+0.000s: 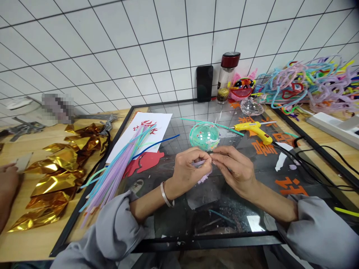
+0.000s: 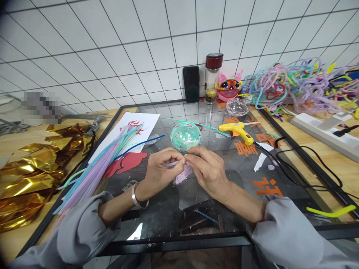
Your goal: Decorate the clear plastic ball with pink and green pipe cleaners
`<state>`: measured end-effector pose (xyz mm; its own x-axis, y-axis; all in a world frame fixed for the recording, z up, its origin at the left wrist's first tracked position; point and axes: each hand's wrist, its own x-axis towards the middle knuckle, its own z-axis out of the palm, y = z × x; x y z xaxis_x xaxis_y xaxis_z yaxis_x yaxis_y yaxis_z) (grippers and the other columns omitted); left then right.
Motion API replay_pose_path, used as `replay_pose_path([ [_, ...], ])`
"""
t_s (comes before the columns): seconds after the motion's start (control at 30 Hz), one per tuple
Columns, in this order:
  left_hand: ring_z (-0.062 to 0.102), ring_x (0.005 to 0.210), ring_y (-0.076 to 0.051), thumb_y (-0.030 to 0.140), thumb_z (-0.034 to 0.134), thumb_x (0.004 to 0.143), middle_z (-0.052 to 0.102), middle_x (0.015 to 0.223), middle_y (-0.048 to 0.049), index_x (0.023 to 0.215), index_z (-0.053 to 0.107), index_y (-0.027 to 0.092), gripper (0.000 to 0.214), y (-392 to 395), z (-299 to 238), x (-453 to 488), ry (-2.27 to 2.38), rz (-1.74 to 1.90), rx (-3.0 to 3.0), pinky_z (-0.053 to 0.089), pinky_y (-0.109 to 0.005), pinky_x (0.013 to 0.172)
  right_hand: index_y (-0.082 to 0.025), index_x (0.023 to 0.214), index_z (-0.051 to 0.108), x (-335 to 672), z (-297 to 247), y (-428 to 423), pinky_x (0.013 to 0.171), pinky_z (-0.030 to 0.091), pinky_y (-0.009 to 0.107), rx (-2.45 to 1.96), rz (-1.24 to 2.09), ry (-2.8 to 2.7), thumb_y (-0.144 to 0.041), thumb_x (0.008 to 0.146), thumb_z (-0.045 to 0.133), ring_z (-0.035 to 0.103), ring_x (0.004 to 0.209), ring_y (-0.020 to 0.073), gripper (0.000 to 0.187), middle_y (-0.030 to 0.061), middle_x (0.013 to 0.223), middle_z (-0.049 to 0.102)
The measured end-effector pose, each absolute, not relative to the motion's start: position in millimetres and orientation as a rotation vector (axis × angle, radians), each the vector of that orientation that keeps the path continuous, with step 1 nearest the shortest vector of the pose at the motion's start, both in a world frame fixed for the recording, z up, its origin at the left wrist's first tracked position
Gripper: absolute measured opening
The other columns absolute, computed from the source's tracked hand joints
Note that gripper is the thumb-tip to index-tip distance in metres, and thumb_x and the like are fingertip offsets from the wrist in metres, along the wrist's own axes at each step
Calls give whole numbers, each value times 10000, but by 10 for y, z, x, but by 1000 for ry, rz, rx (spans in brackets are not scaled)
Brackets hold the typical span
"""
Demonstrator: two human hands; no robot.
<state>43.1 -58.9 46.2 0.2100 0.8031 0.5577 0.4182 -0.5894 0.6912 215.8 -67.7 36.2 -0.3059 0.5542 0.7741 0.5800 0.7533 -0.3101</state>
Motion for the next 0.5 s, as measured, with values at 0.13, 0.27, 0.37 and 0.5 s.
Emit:
replay_pose_path([
  [0.13, 503, 548, -69, 125, 622, 759, 615, 609, 22, 639, 626, 157, 125, -593, 476, 430, 1139, 1358, 2121, 403, -176, 546, -173, 1006, 689, 2149, 355, -686, 752, 598, 328, -869, -7, -1981, -118, 910, 576, 715, 899, 207, 158, 129, 1022, 721],
  [0.27, 521, 557, -69, 110, 625, 756, 621, 616, 20, 643, 626, 153, 121, -592, 481, 422, 1114, 1359, 2131, 415, -174, 561, -176, 1024, 671, 2147, 348, -694, 790, 589, 356, -885, 26, -1991, -121, 908, 579, 710, 933, 216, 158, 138, 1076, 716],
  [0.37, 549, 569, -76, 112, 624, 765, 634, 625, 13, 650, 626, 152, 122, -593, 475, 413, 1086, 1342, 2130, 431, -180, 575, -177, 1035, 654, 2152, 363, -704, 814, 572, 376, -871, 57, -1999, -106, 893, 577, 699, 966, 222, 177, 142, 1109, 706],
  [0.5, 552, 574, -79, 125, 628, 774, 641, 630, 7, 652, 625, 152, 124, -592, 477, 408, 1063, 1335, 2122, 436, -181, 570, -174, 1063, 632, 2158, 391, -720, 814, 547, 401, -852, 74, -2016, -95, 864, 569, 683, 1002, 236, 224, 153, 1154, 689],
])
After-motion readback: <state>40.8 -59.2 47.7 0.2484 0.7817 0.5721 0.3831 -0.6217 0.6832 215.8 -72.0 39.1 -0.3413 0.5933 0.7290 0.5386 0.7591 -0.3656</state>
